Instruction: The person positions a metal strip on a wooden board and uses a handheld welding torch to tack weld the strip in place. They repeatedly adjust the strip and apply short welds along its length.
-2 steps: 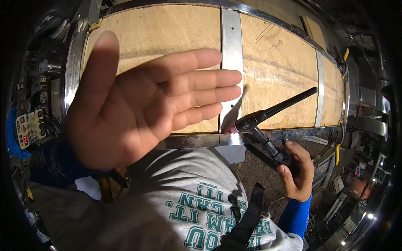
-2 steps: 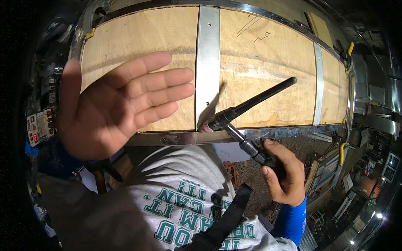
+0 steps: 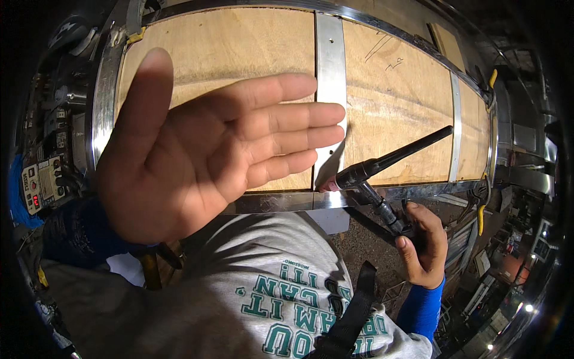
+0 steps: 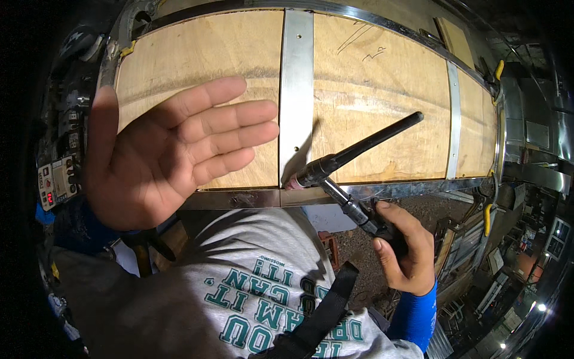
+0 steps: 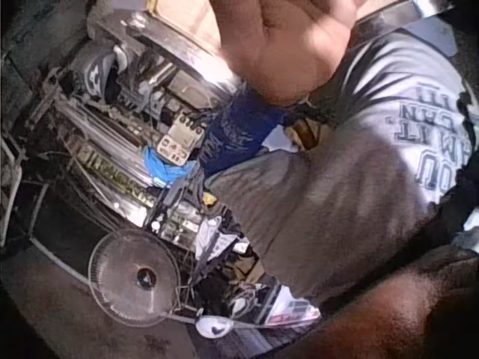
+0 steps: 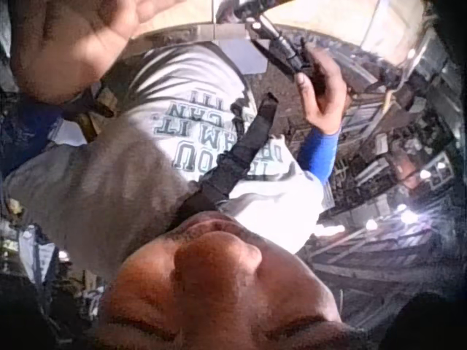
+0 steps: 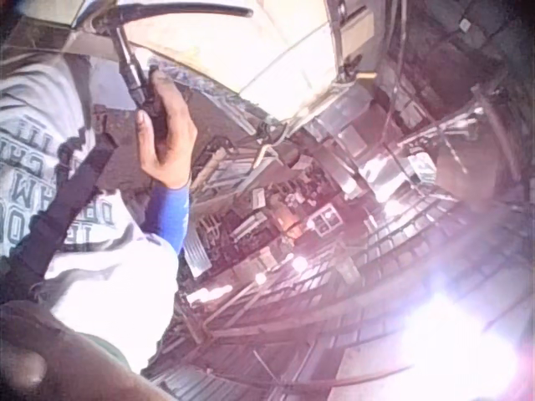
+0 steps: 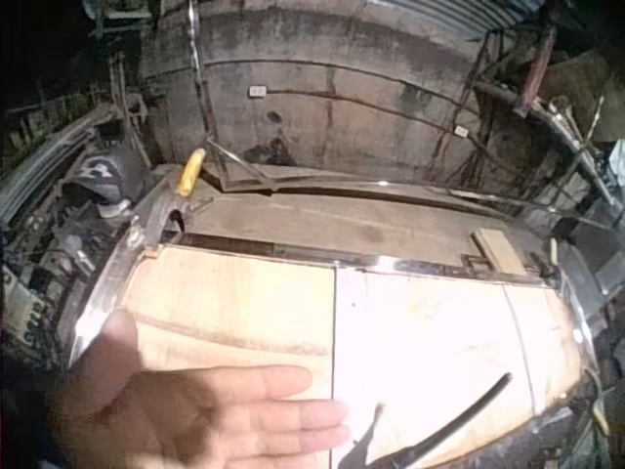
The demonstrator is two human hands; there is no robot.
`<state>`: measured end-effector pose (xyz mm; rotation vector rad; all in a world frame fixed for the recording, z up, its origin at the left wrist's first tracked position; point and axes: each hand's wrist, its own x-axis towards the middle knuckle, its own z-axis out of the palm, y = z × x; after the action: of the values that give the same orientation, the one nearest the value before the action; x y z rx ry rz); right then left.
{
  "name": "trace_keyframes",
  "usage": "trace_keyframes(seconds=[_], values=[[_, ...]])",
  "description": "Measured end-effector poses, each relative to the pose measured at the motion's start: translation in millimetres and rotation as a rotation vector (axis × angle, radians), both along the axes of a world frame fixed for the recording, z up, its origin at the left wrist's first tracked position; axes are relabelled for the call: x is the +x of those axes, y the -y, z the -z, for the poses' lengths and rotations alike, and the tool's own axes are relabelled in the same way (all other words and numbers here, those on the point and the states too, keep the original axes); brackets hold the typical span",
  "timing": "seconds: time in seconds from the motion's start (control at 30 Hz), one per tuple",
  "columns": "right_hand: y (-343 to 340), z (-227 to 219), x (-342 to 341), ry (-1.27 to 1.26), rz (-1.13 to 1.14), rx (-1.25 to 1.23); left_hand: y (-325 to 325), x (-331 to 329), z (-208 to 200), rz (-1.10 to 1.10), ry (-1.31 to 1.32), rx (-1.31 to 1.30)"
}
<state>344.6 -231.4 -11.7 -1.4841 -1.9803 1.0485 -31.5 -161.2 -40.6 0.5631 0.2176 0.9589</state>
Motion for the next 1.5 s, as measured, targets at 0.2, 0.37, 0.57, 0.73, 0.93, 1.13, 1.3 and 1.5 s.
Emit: trace_keyframes(seconds=[0.2,0.37,0.57,0.73,0.93,1.13,1.3,1.5], values=[[-11.6,-5.1,-8.0,0.103,-0.085,0.086,-0.6,-4.8,-4.0,0.030,-0.009,0.018],[-16.3,-7.7,-5.8,0.121,-0.094,0.113,-10.7,-12.2,-5.8,-0.043,-0.052,0.099],[-0.4,11.5,22.2,-0.069,0.189,0.109,-8.2,-29.2,-27.2,-0.291,-0.321,0.155],[7.6,17.1,29.9,-0.064,0.170,0.097,-2.4,-43.4,-21.0,-0.330,-0.434,0.052],[3.7,11.1,35.6,0.033,0.121,0.123,-8.0,-39.4,-11.2,-0.181,-0.353,0.036],[-22.5,-2.6,19.3,0.140,-0.071,0.138,1.1,-14.2,-21.7,-0.136,-0.144,-0.071],[-23.2,0.7,21.7,0.112,-0.073,0.156,9.1,-1.8,-15.4,-0.091,-0.048,-0.089],[-28.7,-3.3,18.3,0.142,-0.173,0.229,21.6,20.2,-4.5,0.043,-0.014,-0.095]])
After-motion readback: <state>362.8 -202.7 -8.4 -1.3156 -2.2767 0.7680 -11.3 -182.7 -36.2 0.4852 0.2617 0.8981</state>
